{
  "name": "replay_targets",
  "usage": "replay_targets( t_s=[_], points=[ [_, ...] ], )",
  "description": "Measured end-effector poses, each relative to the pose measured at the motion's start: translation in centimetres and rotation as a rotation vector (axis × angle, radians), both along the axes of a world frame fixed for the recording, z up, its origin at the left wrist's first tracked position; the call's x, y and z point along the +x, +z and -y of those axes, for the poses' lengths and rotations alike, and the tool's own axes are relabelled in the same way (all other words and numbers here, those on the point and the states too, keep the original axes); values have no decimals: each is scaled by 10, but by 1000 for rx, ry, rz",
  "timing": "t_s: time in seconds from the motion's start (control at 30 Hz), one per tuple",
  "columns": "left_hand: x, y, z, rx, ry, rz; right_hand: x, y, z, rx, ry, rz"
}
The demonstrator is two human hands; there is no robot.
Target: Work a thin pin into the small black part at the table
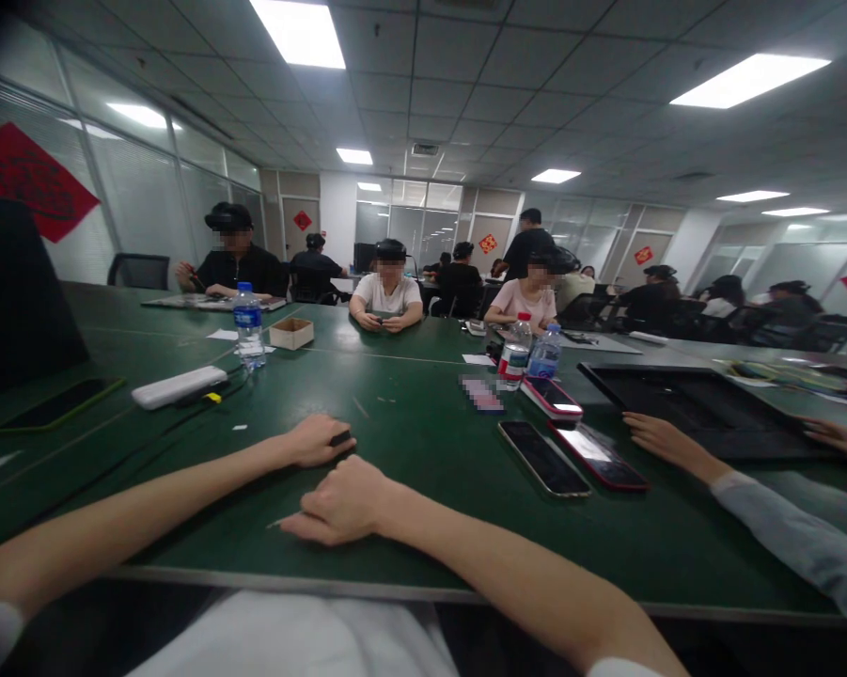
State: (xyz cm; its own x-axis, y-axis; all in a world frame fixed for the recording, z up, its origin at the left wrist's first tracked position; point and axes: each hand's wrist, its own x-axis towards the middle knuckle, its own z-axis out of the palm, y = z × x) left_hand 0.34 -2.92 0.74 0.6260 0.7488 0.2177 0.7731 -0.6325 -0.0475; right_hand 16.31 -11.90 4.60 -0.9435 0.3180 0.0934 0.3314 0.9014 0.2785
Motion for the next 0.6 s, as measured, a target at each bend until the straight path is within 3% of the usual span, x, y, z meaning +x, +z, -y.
replay_targets(
  t_s=[0.07,0.23,0.33,0.6],
  points=[
    [-1,0,1,4,-6,-2,4,2,-1,11,-35,-16],
    [-2,1,3,-10,-13,7,36,12,-38,51,-343,-32],
    [-1,2,4,-20,-11,15,45,11,-52,45,-461,-27],
    [-1,6,8,-30,-17,57,38,2,-51,-2,-527,-13]
  ],
)
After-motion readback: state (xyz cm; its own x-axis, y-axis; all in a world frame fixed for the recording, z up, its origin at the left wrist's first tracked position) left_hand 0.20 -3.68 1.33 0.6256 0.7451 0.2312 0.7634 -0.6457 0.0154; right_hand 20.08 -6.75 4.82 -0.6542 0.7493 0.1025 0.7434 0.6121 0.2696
